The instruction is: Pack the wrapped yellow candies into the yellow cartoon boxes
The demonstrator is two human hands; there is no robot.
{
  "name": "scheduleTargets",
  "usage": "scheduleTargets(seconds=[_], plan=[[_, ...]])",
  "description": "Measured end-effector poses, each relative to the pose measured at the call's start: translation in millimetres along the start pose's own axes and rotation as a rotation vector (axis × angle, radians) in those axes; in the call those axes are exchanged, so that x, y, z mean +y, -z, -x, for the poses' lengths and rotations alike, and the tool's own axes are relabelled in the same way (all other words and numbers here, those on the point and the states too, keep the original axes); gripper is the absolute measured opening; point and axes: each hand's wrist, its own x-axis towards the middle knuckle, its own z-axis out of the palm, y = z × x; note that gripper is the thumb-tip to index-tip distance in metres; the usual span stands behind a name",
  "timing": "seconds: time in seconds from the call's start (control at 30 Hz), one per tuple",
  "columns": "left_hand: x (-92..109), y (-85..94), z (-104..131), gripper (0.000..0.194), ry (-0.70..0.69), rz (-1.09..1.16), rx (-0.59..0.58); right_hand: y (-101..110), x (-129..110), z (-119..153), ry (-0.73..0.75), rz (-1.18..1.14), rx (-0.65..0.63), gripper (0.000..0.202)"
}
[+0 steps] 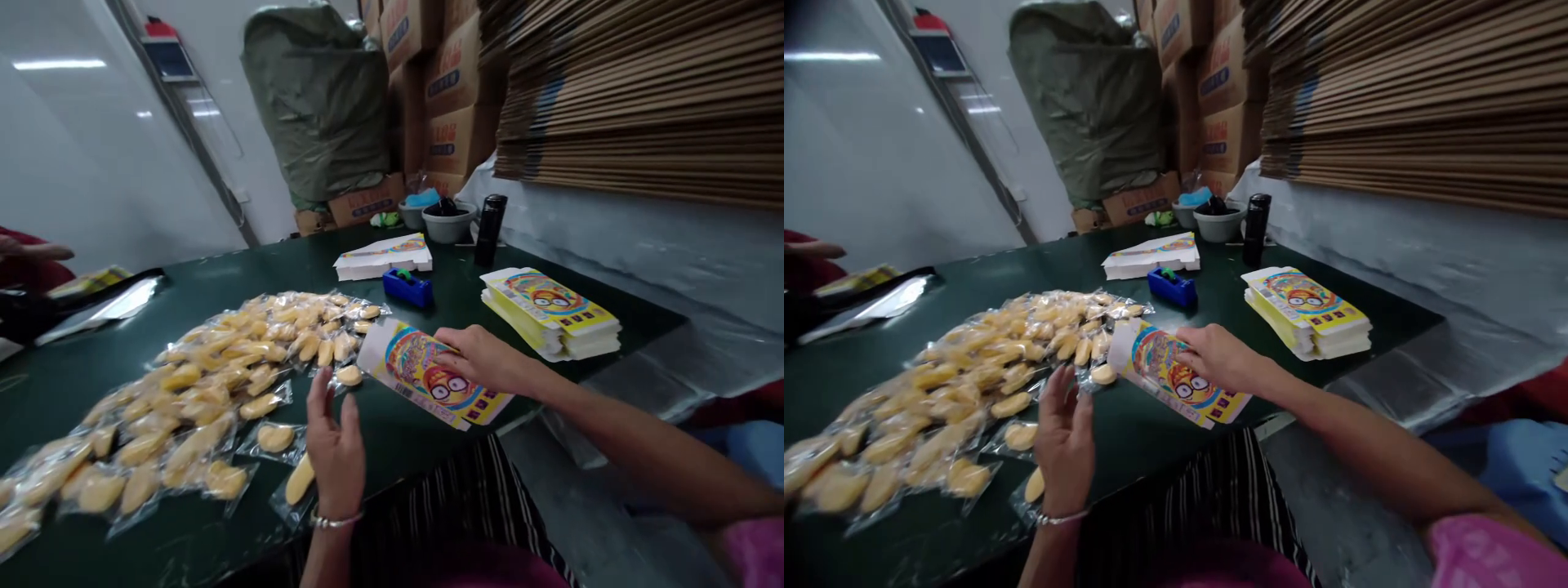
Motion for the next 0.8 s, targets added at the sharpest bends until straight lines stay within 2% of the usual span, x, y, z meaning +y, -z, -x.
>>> scheduleTargets(seconds=[0.07, 0.1, 0.2, 0.27, 0.37, 0.43, 0.5, 0.6, 0.7, 0.8], plan=[[3.5, -6.9, 6.4, 0.057, -0.125, -0.124, -0.075, -0.9, -13.7, -5.8, 0.079, 0.070, -0.103, 0.004], [3.7, -13.0, 7.8, 0.058, -0.121, -0.133, -0.117, -1.6, -19.1, -8.9, 0.106, 0.125, -0.143, 0.005], [-0.8, -26.5, 1.8, 0.050, -0.023, -0.051, -0.127, -4.7, -25.7, -17.5, 0.134, 0.339, -0.230, 0.004], [-4.1, -25.6, -8.7, 0.037, 0.093, 0.051, -0.172, -7.5, -23.0, -20.8, 0.154, 0.462, -0.264, 0.005], [-5.7, -14.4, -25.5, 0.035, 0.244, 0.144, -0.403, -11.5, -17.4, -22.1, 0.195, 0.546, -0.285, 0.009], [-6.5, -6.8, -33.3, 0.038, 0.282, 0.159, -0.549, -12.3, -16.9, -22.7, 0.204, 0.541, -0.302, 0.007], [-8.2, -2.1, -36.8, 0.039, 0.303, 0.171, -0.614, -10.3, -18.1, -25.4, 0.188, 0.480, -0.310, 0.014], [-9.0, -1.0, -35.3, 0.043, 0.297, 0.105, -0.640, -3.4, -17.0, -35.6, 0.150, 0.194, -0.381, 0.026], [-2.4, -3.9, -31.5, 0.047, 0.240, -0.033, -0.660, 1.7, -8.7, -49.9, 0.076, -0.172, -0.598, 0.029], [7.6, -7.2, -31.1, 0.047, 0.213, -0.125, -0.670, 0.0, -0.6, -60.3, -0.078, -0.387, -0.768, 0.053]])
